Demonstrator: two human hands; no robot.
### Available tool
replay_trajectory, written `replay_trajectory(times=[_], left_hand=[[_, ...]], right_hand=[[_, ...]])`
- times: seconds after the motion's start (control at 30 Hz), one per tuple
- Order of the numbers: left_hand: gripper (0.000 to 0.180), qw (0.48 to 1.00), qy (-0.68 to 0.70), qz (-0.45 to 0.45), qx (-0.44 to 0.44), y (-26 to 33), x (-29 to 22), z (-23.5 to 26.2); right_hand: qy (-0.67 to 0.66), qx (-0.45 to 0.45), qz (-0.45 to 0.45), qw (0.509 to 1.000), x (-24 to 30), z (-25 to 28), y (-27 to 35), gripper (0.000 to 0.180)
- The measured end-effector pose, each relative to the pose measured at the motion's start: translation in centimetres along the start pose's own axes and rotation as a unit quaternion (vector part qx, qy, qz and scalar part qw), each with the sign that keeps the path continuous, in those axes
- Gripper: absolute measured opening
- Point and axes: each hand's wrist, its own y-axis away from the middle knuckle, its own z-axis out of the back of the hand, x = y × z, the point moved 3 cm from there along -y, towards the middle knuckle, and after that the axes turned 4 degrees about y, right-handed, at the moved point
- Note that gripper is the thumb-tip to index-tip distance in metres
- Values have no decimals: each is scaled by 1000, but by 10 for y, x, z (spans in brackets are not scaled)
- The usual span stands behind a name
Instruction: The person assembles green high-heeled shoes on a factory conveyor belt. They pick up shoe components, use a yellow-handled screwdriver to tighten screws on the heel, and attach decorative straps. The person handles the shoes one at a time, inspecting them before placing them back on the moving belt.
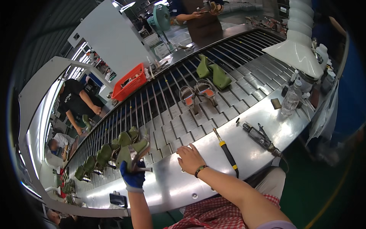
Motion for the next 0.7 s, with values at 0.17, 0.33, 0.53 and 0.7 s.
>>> replay_trajectory(times=[0.17,0.33,0.53,0.7], left_hand=[[46,979,-191,-40,57,94,3,47],[77,870,-450,-152,135,144,12,52],[71,798,-545,-229,119,147,20,38],[69,690,-660,-268,132,165,23,9]], right_hand=[[-67,-70,2,995,-9,7,0,24],[-189,-104,-143,966,21,27,9,17],[-313,-42,-18,949,109,82,51,22],[-315,-30,17,948,126,89,66,22]])
